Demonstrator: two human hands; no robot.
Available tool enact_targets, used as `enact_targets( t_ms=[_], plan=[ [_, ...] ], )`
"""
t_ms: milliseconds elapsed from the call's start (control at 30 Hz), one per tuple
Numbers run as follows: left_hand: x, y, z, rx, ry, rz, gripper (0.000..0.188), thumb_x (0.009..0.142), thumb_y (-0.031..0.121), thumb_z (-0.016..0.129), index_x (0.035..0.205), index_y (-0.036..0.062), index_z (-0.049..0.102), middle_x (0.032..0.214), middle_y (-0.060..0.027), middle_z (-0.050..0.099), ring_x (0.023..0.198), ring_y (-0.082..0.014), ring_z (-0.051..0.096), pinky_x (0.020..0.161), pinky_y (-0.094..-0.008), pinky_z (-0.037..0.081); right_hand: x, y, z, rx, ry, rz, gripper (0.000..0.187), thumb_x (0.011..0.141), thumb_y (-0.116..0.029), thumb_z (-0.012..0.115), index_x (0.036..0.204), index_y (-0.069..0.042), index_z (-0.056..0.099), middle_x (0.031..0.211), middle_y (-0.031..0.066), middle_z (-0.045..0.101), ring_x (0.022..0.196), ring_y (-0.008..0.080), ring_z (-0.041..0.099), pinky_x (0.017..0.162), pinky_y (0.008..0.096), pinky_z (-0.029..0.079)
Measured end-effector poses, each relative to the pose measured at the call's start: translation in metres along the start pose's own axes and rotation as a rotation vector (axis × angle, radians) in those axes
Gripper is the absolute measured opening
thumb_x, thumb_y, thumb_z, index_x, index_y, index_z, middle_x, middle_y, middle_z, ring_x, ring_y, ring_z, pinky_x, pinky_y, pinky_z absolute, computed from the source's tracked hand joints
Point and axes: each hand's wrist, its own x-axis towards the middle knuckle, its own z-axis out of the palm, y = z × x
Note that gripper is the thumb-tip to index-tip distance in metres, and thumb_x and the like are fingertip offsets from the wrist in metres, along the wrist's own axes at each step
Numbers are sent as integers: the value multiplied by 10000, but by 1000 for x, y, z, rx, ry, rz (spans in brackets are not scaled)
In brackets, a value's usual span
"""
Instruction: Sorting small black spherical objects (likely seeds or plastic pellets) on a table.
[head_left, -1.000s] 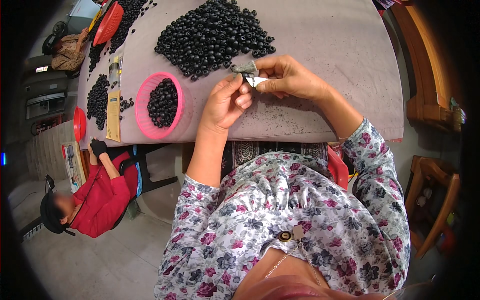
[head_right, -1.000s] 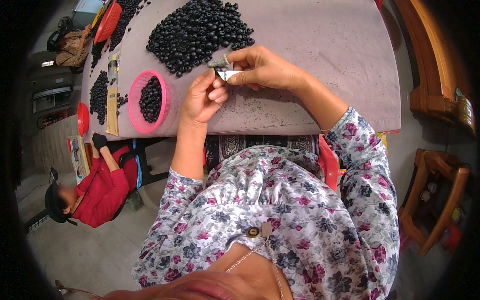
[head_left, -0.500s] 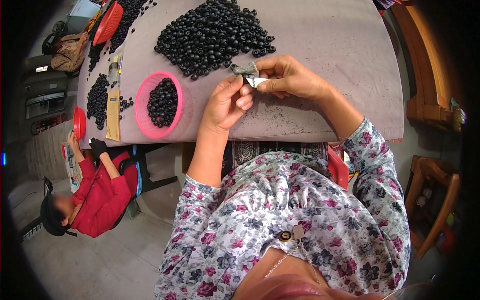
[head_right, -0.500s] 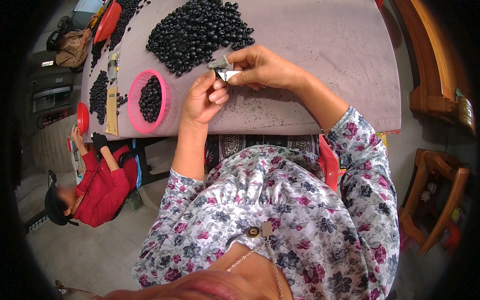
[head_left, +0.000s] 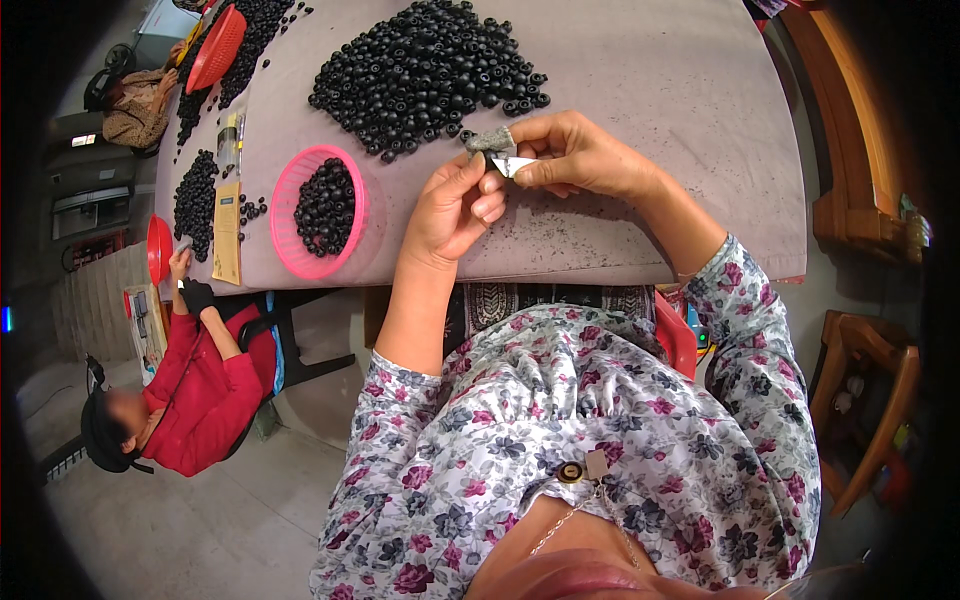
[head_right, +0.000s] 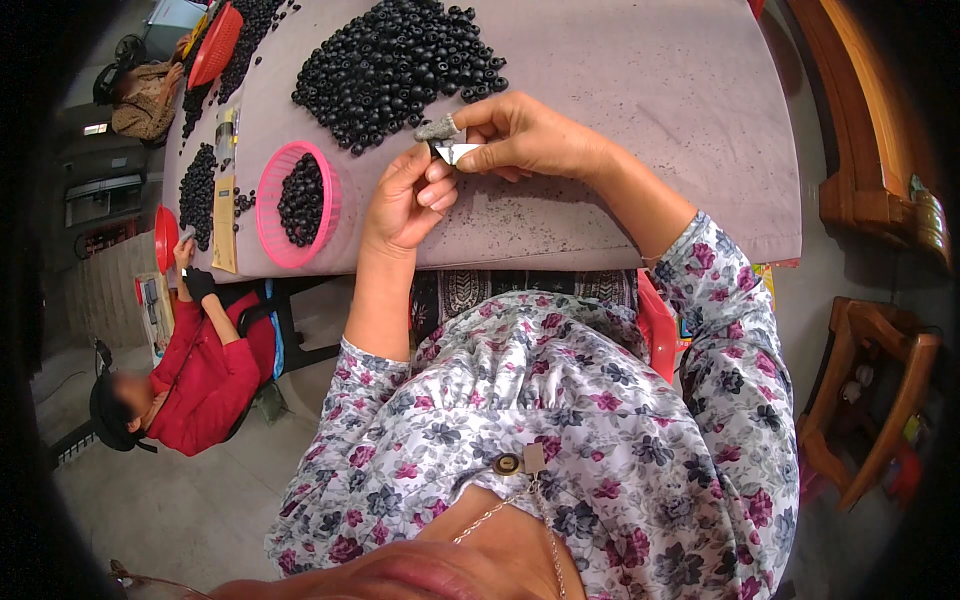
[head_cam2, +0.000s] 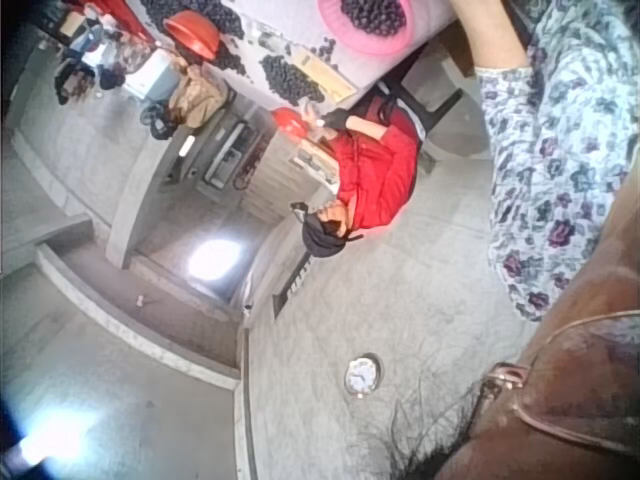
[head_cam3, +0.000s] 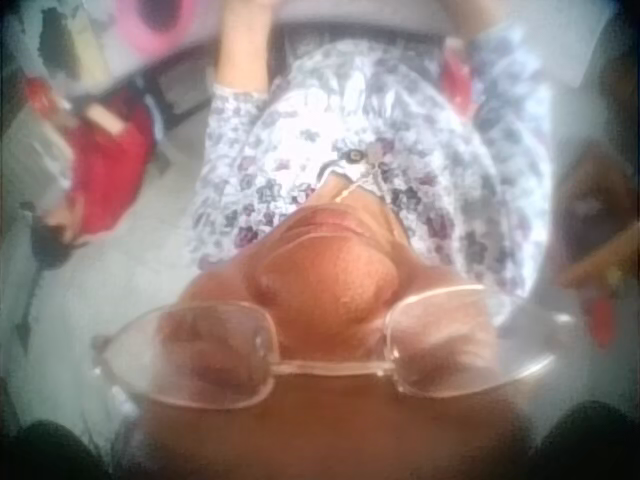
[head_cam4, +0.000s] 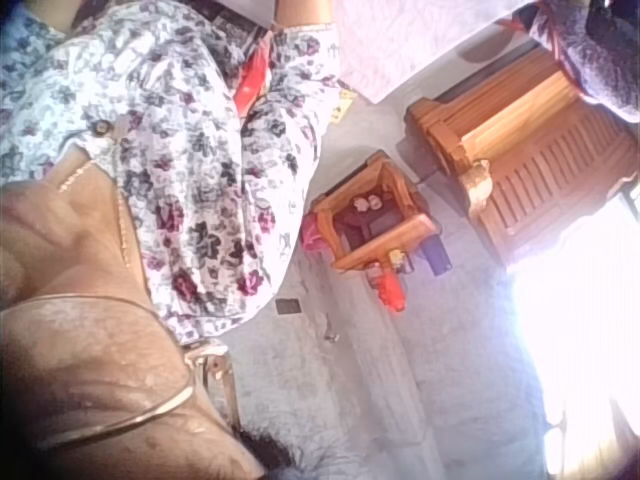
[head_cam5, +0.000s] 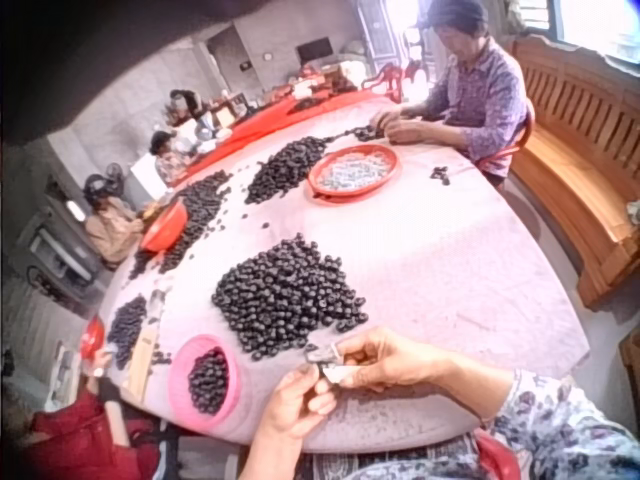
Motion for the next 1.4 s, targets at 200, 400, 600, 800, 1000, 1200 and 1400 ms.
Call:
enact_targets(
  t_ms=[200, 400, 600, 800, 1000, 1200, 1400],
  plan=[
    [0, 0, 1, -1, -3, 2, 184, 1011, 225, 550, 991, 45, 583, 792, 2, 547, 580, -59, 480, 541, -220, 400, 0, 1, -1, -21, -9, 0, 218, 879, -141, 721, 1057, -25, 670, 677, -45, 550, 509, 26, 462, 436, 197, 321],
    [0, 1, 3, 2, -1, -1, 186, 1012, 225, 548, 979, 46, 588, 792, -2, 554, 573, -60, 477, 536, -220, 399, 0, 2, -3, -6, -25, -4, 216, 879, -144, 721, 1055, -29, 671, 668, -49, 546, 508, 25, 456, 440, 197, 320],
    [0, 1, 3, 14, -2, 1, 186, 1012, 226, 547, 975, 49, 592, 786, -4, 554, 571, -61, 477, 533, -219, 397, -2, -3, -2, -13, -24, 14, 215, 878, -146, 718, 1057, -33, 678, 673, -49, 546, 517, 27, 451, 453, 201, 324],
    [0, 1, 3, 18, 14, -1, 183, 1013, 227, 545, 976, 53, 589, 785, -4, 552, 568, -60, 477, 530, -218, 396, 0, 3, -5, -7, -43, 11, 244, 878, -143, 715, 1095, -35, 682, 678, -50, 548, 525, 28, 452, 459, 200, 327],
    [1, 3, 5, 27, 52, 5, 181, 1013, 228, 546, 986, 52, 583, 776, 0, 537, 564, -59, 472, 530, -215, 400, 1, -3, -5, 6, -47, -14, 322, 885, -148, 710, 1182, -30, 667, 691, -47, 557, 536, 30, 467, 460, 201, 345],
    [27, 11, 26, 45, -28, -51, 163, 982, 191, 594, 1010, 34, 623, 780, -14, 569, 570, -70, 466, 531, -226, 397, -20, -12, -21, 20, 19, -37, 438, 884, -164, 718, 1294, -51, 617, 718, -53, 573, 556, 17, 484, 458, 193, 358],
    [64, 0, 101, 38, -257, -141, 201, 1010, 217, 544, 1014, 24, 599, 805, -22, 544, 617, -91, 466, 588, -247, 396, -81, -78, -54, -40, 51, -53, 230, 914, -154, 687, 1109, -35, 667, 741, -15, 620, 539, 38, 496, 468, 192, 386]
  ],
)
